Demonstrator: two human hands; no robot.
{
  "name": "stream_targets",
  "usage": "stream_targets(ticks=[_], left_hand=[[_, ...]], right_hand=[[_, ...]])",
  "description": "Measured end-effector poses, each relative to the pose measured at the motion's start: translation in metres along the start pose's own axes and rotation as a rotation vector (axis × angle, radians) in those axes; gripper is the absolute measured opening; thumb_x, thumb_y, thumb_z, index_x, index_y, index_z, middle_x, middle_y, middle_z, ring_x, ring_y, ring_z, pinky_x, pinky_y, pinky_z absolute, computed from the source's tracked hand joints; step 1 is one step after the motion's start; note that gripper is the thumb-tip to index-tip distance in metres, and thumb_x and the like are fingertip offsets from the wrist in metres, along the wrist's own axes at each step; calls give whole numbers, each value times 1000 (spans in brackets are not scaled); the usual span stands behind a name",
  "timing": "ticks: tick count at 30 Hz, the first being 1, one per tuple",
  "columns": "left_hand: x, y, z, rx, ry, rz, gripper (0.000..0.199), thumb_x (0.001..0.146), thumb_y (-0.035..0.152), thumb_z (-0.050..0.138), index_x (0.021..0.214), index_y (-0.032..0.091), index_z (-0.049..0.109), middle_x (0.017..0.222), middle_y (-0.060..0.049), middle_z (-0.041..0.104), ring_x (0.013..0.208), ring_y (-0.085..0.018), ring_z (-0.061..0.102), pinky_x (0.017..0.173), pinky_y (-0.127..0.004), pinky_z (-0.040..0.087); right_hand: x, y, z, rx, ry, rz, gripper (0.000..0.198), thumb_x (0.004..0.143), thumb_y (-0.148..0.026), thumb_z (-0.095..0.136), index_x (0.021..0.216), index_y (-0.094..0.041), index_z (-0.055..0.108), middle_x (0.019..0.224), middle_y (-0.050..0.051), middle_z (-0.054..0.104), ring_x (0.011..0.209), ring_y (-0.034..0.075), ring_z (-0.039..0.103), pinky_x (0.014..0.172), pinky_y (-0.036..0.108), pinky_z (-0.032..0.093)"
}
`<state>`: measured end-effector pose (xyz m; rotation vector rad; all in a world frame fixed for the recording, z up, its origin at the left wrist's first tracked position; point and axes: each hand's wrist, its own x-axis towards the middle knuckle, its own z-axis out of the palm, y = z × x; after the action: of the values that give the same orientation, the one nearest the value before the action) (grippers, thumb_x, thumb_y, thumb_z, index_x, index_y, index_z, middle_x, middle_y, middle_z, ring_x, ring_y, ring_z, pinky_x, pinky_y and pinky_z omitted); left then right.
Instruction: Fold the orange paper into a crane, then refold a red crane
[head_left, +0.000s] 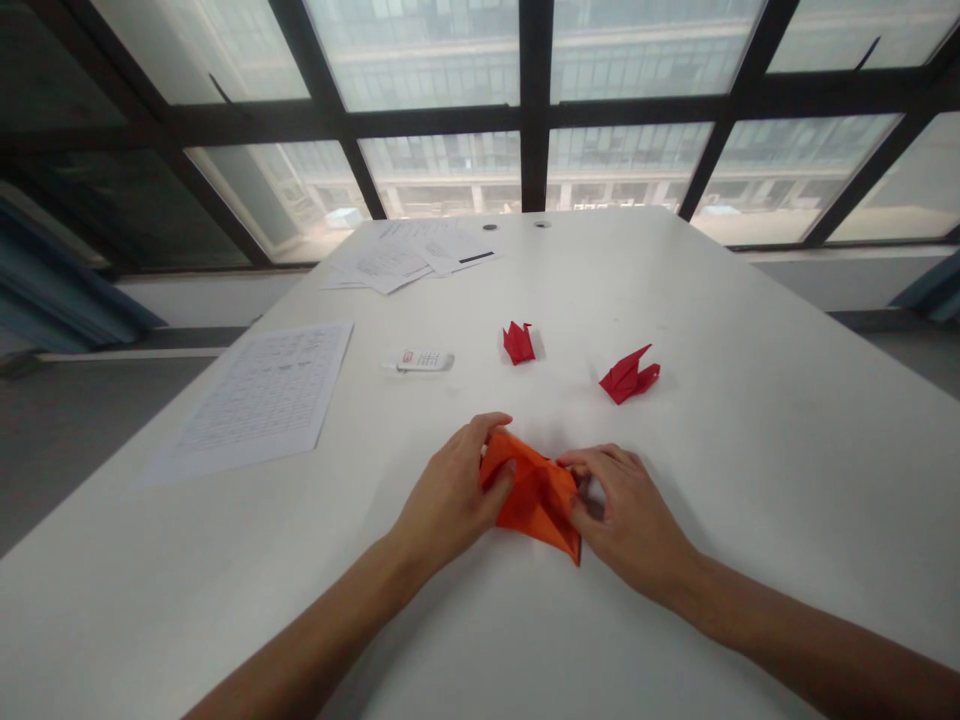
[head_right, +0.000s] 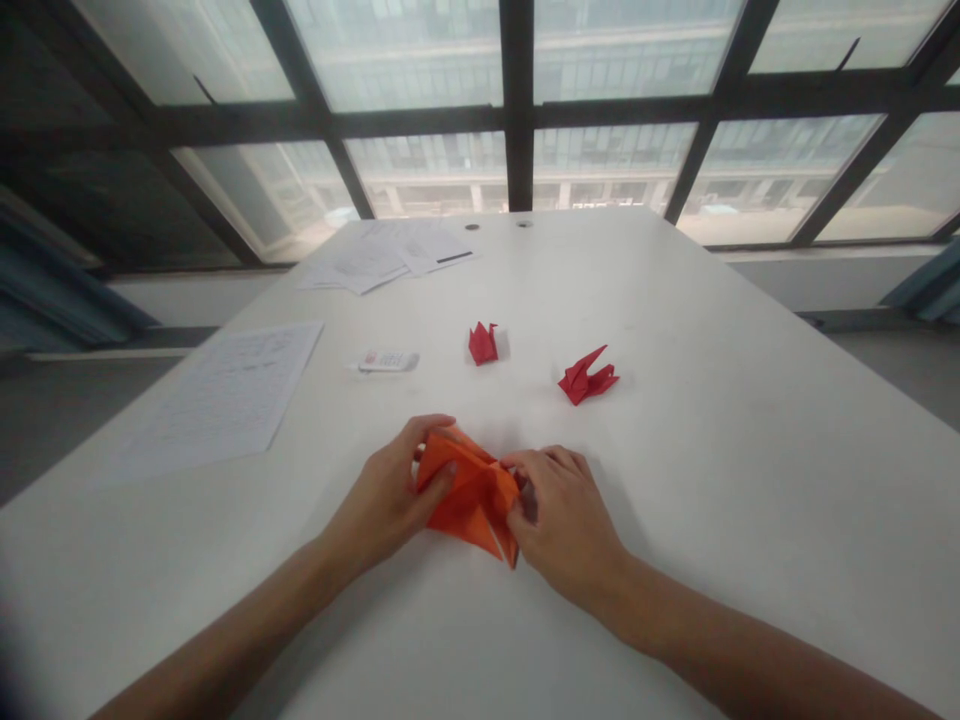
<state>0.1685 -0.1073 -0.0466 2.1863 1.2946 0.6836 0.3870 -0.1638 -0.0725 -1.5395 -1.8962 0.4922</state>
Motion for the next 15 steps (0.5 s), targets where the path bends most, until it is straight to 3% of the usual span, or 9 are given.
stream_targets(ticks=[2,4,6,9,15], left_hand=[[4,1,-1,-51,-26,14,52,88,15,57,137,26,44,117,-3,72,102,-21,70,93,-35,52],[7,3,-2,-64,-65,-23,51,88,17,58,137,26,47,102,0,74,88,-19,71,83,-31,53],[9,5,-2,-29,-79,-58,35,90,24,61,125,25,56,87,2,73,74,-18,67,73,-29,50],[11,8,-1,25,-72,-53,10,91,31,63,96,23,65,82,2,71,73,-17,64,70,-28,46],[12,6,0,-2,-27,-120,10,90,28,63,83,21,65,73,4,70,66,-14,61,64,-25,43]], right_hand=[[0,-2,-1,-19,-7,-12,36,78,-3,61,107,-24,67,98,3,73,94,24,62,93,44,45],[1,-4,-1,-38,-6,-7,34,80,-7,64,110,-23,67,100,3,74,94,25,61,94,45,44],[1,-5,-2,-60,-1,14,33,82,-15,70,114,-22,66,106,5,74,98,26,61,96,47,43],[3,-5,-1,-86,-11,56,34,84,-23,75,117,-23,66,108,5,75,100,29,60,97,49,42],[5,-1,2,-75,-16,76,25,91,-21,70,115,-25,68,89,2,74,91,25,61,93,46,42]])
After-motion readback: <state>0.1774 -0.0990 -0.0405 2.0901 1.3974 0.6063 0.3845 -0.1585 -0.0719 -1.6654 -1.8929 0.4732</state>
